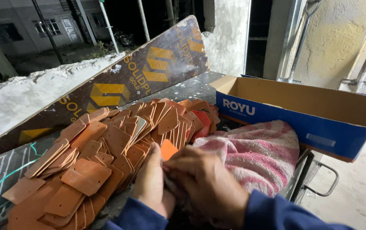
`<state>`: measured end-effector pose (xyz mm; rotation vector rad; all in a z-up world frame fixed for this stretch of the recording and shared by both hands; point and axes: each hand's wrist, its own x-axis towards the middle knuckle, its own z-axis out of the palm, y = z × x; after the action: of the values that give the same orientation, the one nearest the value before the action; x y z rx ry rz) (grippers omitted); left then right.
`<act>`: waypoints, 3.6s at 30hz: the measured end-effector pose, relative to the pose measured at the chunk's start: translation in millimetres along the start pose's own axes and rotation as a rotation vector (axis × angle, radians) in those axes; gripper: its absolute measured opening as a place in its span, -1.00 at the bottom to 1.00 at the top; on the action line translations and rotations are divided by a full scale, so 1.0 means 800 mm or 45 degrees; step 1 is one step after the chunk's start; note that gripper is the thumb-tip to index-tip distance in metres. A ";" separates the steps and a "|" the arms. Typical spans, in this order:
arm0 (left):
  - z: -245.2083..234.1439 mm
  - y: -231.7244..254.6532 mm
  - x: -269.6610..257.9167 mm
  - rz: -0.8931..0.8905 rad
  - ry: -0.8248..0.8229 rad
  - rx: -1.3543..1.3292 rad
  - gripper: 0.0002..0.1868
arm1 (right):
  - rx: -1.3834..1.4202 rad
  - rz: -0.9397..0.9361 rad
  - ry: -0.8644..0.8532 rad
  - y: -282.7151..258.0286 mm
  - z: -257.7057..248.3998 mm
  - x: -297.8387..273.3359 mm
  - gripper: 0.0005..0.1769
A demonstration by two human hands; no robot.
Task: The person cleans a pile of leather patches by hand using a cloth.
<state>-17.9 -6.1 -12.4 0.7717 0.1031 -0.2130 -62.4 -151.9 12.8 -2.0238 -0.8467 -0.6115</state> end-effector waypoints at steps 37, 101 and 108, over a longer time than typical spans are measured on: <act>0.017 -0.018 -0.006 0.018 -0.011 0.137 -0.39 | -0.131 0.298 0.246 0.047 -0.021 0.043 -0.83; -0.011 0.055 0.033 0.590 0.148 0.116 -0.72 | -0.207 0.041 -0.255 0.063 -0.038 0.047 -0.83; -0.002 0.080 0.049 0.627 0.001 -0.007 -0.82 | -0.045 0.396 -0.298 0.082 -0.072 0.087 -0.73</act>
<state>34.7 33.6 23.3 0.7685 -0.0867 0.2552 25.9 -204.7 56.9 -2.2298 -0.6364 -0.2190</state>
